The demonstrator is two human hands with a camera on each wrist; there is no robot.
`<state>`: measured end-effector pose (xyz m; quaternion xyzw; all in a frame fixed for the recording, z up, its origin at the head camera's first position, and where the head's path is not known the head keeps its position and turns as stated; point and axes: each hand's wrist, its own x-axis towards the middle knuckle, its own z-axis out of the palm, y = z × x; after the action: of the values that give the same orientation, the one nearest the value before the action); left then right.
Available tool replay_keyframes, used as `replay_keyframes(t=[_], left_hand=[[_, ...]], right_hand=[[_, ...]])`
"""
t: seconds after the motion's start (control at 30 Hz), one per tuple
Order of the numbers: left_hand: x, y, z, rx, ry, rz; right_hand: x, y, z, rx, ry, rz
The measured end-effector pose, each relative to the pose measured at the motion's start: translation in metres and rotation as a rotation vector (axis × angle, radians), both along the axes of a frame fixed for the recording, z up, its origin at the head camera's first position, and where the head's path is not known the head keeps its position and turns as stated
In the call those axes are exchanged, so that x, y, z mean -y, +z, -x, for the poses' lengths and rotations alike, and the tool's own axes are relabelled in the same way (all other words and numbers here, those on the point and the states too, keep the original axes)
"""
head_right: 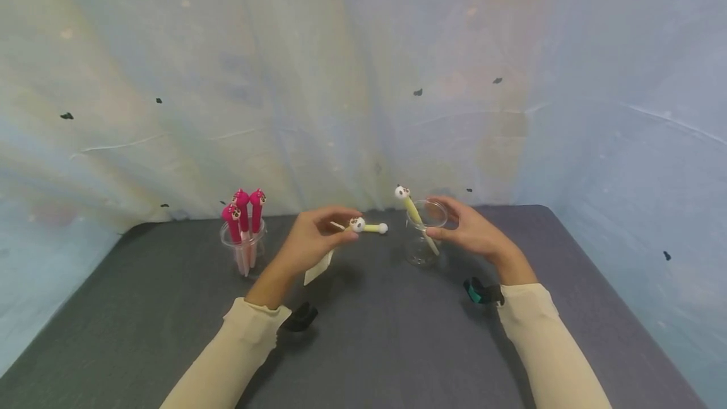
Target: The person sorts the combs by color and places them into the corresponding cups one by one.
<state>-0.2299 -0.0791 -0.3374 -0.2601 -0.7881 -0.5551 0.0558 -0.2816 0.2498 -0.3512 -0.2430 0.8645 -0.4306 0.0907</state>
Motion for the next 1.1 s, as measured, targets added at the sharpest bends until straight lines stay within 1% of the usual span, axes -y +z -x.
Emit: replay_keyframes(t=[0.27, 0.47, 0.67, 0.8, 0.93, 1.1], left_hand=[[0.004, 0.009, -0.002, -0.014, 0.056, -0.075], [0.009, 0.014, -0.003, -0.007, 0.071, -0.153], [0.014, 0.018, -0.005, 0.009, 0.082, -0.24], [0.016, 0.019, -0.005, 0.03, 0.088, -0.247], [0.018, 0.017, -0.003, 0.059, 0.103, -0.231], [0.021, 0.017, -0.002, 0.091, 0.106, -0.235]], right_hand=[[0.0, 0.001, 0.0, -0.003, -0.005, -0.006], [0.0, 0.003, -0.002, -0.003, -0.004, -0.002], [0.0, 0.001, -0.002, 0.006, -0.003, 0.001], [0.0, 0.0, -0.002, 0.0, -0.006, -0.006], [0.0, 0.0, -0.002, 0.001, -0.003, -0.006], [0.001, 0.001, -0.003, 0.019, -0.014, -0.004]])
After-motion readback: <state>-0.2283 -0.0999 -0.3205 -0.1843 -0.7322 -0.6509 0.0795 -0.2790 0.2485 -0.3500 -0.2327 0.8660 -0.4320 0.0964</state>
